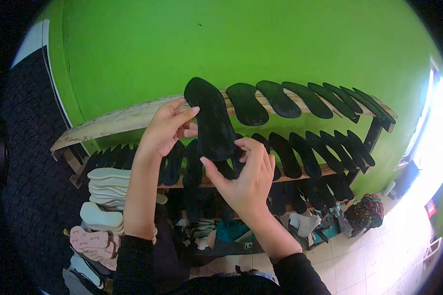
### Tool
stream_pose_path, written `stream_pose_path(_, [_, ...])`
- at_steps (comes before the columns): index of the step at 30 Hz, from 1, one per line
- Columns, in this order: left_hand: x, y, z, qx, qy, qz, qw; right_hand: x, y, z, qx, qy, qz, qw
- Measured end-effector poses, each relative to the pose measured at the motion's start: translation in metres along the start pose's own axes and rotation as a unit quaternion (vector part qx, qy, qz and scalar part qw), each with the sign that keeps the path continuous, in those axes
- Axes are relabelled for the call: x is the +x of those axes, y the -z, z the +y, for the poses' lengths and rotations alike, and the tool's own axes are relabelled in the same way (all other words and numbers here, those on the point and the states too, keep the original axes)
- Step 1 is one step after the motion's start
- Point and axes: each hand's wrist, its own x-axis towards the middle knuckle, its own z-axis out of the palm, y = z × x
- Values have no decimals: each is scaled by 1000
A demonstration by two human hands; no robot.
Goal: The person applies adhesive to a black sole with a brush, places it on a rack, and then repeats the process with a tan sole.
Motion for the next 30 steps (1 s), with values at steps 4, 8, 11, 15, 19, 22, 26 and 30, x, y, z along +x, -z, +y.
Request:
stream_pose_path(4, [32,16,12,47,25,-123,991,15,-9,-5,-74,-10,-27,997])
stream_pose_path(8, [51,17,20,124,70,-131,981,27,-17,-6,-109,-19,-28,993])
stream_pose_path(11, [63,14,21,158,95,-99,978,33,-22,-6,-105,-43,-34,993])
stream_pose_path(15, [80,15,17,134,105,-107,980,37,-27,2,-133,-38,-27,990])
stream_pose_path(19, [88,9,20,149,102,-92,979,39,-29,7,-156,-25,-37,987])
stream_pose_path(22, [91,4,24,181,101,-89,974,40,-29,10,-168,-4,-41,985])
stream_pose_path(26, [89,-2,26,254,89,-59,961,37,-27,14,-162,5,-50,986])
stream_pose_path(30, [72,2,23,233,-24,13,972,27,-16,15,-119,36,-52,991])
